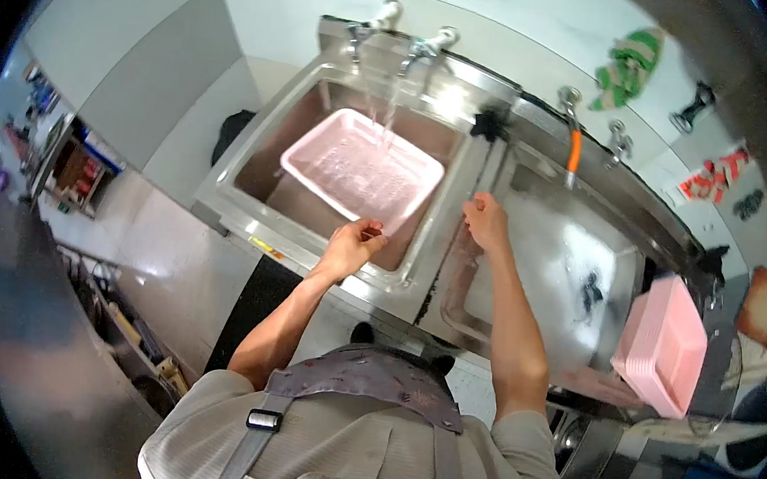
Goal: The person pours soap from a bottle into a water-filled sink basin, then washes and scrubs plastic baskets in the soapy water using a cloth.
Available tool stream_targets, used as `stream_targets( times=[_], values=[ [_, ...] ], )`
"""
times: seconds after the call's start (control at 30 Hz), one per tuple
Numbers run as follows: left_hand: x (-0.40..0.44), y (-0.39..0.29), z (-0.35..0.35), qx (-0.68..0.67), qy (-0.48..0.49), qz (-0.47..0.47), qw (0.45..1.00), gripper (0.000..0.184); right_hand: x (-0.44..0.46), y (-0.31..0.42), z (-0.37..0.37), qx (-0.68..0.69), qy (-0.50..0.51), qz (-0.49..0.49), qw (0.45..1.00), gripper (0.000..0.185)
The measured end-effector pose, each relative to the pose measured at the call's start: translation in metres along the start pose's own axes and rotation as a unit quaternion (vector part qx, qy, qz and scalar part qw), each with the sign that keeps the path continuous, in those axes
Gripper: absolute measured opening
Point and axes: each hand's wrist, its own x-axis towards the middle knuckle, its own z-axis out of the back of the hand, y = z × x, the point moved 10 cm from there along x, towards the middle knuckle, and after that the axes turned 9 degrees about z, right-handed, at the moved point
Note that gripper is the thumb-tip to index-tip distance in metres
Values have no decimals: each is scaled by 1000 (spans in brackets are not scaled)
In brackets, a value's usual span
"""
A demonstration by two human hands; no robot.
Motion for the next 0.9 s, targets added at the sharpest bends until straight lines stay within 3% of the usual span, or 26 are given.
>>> stream_targets(
  times=[0.1, 0.2, 0.37, 0.47, 0.57, 0.67, 0.83, 0.9],
  values=[
    [5, -14, -37, -7, 15, -42, 999, 38, -34, -17, 48, -12, -38, 4, 999, 47],
    [14, -27, -85, -29, 68, -69, 995, 32, -80, 1, 101, -115, -57, 67, 989, 32],
    [-9, -98, -159, 25, 127, -140, 982, 32, -179, 36, 216, -160, -138, 86, 974, 31],
    [-25, -137, -212, 57, 158, -173, 971, 33, -249, 58, 308, -255, -231, 166, 924, 31],
    [-46, -181, -267, 75, 198, -190, 959, 32, -321, 25, 427, -279, -357, 35, 891, 27],
    [-75, -230, -326, 83, 221, -245, 940, 28, -401, -35, 552, -387, -479, -11, 788, 30],
    [-125, -308, -432, 124, 305, -274, 904, 33, -477, -157, 681, -534, -485, -154, 675, 45],
    [-133, -325, -474, 164, 334, -257, 892, 38, -481, -189, 706, -498, -464, -199, 705, 50]
  ],
)
